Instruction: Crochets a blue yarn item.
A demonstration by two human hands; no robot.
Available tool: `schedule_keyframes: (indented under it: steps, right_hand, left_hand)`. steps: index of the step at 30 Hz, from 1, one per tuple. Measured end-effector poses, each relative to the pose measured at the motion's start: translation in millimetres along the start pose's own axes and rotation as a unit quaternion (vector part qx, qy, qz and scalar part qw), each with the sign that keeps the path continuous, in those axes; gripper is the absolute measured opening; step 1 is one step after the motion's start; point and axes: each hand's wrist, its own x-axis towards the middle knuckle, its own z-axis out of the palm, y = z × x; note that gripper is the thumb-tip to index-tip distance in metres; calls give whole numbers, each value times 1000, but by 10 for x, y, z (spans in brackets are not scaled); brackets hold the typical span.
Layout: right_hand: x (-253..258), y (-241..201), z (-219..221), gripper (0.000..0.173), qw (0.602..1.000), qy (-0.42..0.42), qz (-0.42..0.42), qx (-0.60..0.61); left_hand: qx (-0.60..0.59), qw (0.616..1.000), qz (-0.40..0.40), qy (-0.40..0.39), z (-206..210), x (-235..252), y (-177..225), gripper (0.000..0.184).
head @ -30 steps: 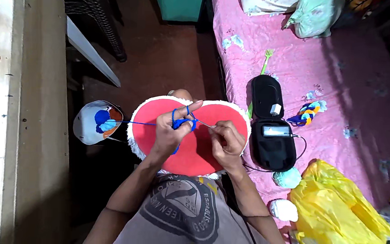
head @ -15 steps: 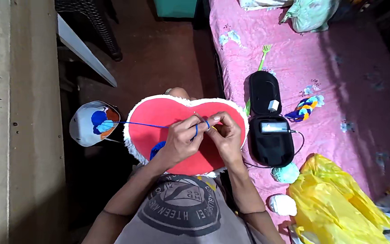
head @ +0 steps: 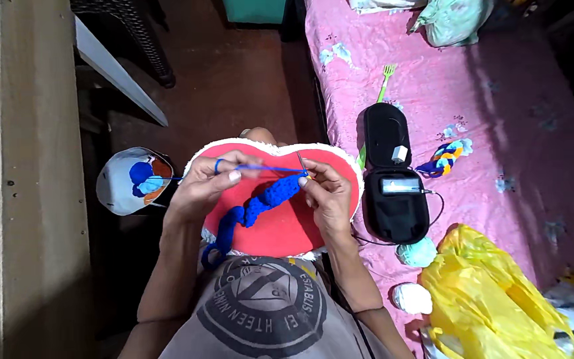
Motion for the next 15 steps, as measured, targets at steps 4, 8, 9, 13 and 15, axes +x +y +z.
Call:
schedule_keyframes:
  steps: [4,8,9,13,15]
  right_hand:
    - [-62,26,79,30,1000,3,-6,5]
    - [-109,67,82,31,1000,2,-14,-2]
    - [-113,71,69,32,1000,-3,-13,-9]
    - [-97,42,-33,31,997,-29,-7,-70]
    - [-81,15,-146,28,988,-58,-19,-142]
  left_hand:
    - [2,998,-58,16,372,72,-25,83]
    - [43,991,-86,94,620,77,-35,96]
    - [52,990,-81,107,635,75,-52,97]
    - [61,985,-88,135,649,65,-110,95]
    - [62,983,-104,139,645,62,-135,92]
